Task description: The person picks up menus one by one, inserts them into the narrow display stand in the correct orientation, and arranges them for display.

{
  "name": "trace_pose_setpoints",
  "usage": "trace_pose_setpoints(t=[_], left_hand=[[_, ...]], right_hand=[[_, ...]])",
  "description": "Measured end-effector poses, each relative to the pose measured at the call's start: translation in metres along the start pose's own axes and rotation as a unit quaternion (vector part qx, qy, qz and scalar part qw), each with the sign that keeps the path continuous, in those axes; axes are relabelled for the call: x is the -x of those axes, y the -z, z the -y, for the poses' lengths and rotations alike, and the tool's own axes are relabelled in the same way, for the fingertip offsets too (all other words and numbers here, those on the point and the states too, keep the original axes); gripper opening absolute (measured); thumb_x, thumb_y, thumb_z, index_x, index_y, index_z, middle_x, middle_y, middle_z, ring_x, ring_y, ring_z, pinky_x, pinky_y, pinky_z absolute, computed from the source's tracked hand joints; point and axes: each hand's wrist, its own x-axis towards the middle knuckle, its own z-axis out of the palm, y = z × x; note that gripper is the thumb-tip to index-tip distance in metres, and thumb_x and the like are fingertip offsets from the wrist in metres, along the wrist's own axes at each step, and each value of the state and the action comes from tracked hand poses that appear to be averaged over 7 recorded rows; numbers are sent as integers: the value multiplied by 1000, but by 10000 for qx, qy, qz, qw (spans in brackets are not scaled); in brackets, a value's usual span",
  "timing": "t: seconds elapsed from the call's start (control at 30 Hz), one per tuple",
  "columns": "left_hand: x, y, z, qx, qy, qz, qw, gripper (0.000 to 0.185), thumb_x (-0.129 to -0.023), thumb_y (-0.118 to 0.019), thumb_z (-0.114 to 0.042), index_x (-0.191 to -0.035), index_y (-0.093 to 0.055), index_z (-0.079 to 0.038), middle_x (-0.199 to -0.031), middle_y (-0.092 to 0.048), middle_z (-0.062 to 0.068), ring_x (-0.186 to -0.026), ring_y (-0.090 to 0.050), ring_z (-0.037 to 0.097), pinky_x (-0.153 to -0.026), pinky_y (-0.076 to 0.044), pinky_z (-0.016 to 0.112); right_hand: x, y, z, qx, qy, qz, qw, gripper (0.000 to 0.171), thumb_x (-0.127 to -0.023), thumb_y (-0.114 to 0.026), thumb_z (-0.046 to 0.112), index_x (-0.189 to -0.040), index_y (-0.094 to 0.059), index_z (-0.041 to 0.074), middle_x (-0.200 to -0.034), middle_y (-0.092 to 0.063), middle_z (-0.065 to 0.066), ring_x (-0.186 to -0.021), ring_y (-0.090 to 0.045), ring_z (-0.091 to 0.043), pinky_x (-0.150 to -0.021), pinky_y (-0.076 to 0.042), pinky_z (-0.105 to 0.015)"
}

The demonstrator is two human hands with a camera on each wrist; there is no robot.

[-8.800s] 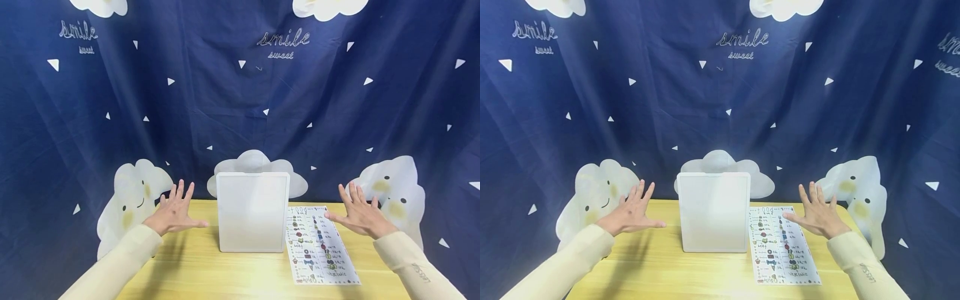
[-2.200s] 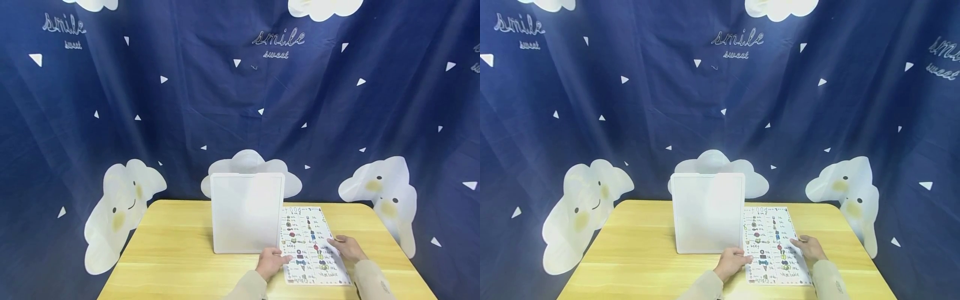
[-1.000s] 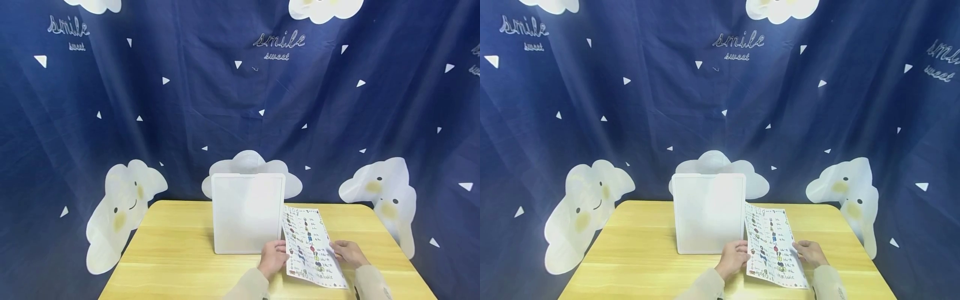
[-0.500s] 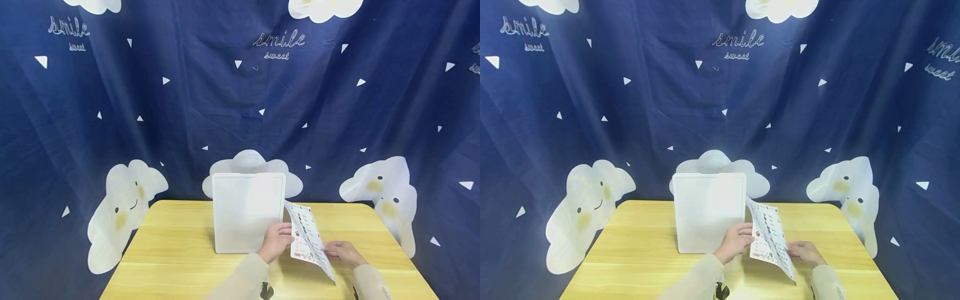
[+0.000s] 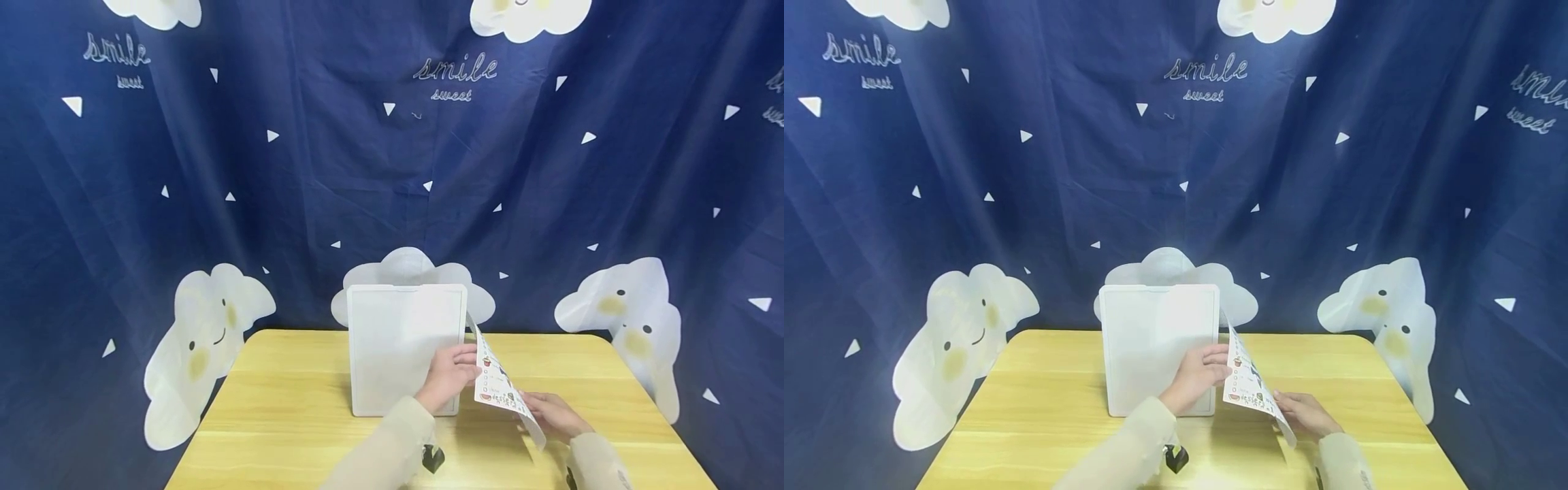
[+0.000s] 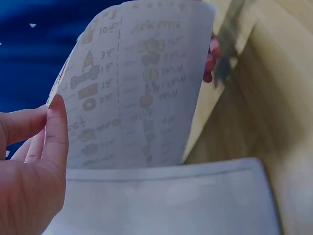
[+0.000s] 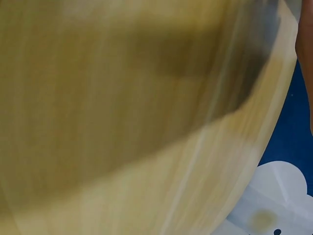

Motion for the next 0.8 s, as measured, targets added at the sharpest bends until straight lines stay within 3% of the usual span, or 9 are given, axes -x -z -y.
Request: trace_pose_setpoints(t=[0.17,0.43,0.8], left_hand=[[-3,11,-16,-115,18,109,9999,44,-84,-67,12,-128,-63,3,-109,-73,11,-91,-71,18,-72,-59,30],[1,29,-40,-412,-177,497,9978,46,-84,-65,14,-129,-63,5,-112,-72,15,-95,-72,21,-73,-59,30],[6,45,-63,-981,-408,852,9907,43,-85,-65,13,-127,-65,4,-111,-73,15,-93,-72,21,-75,-59,29]], right_hand=[[-4,1,7,-131,77,-72,9999,42,-108,-46,26,-120,-58,-13,-95,-69,-4,-86,-65,-17,-85,-56,-40],[-3,2,21,-419,247,-584,9971,38,-105,-53,19,-128,-54,-11,-98,-69,0,-89,-67,-12,-82,-56,-29],[-7,7,44,-510,575,-814,9937,22,-106,-50,17,-114,-66,4,-95,-71,3,-87,-67,-10,-79,-56,-28]])
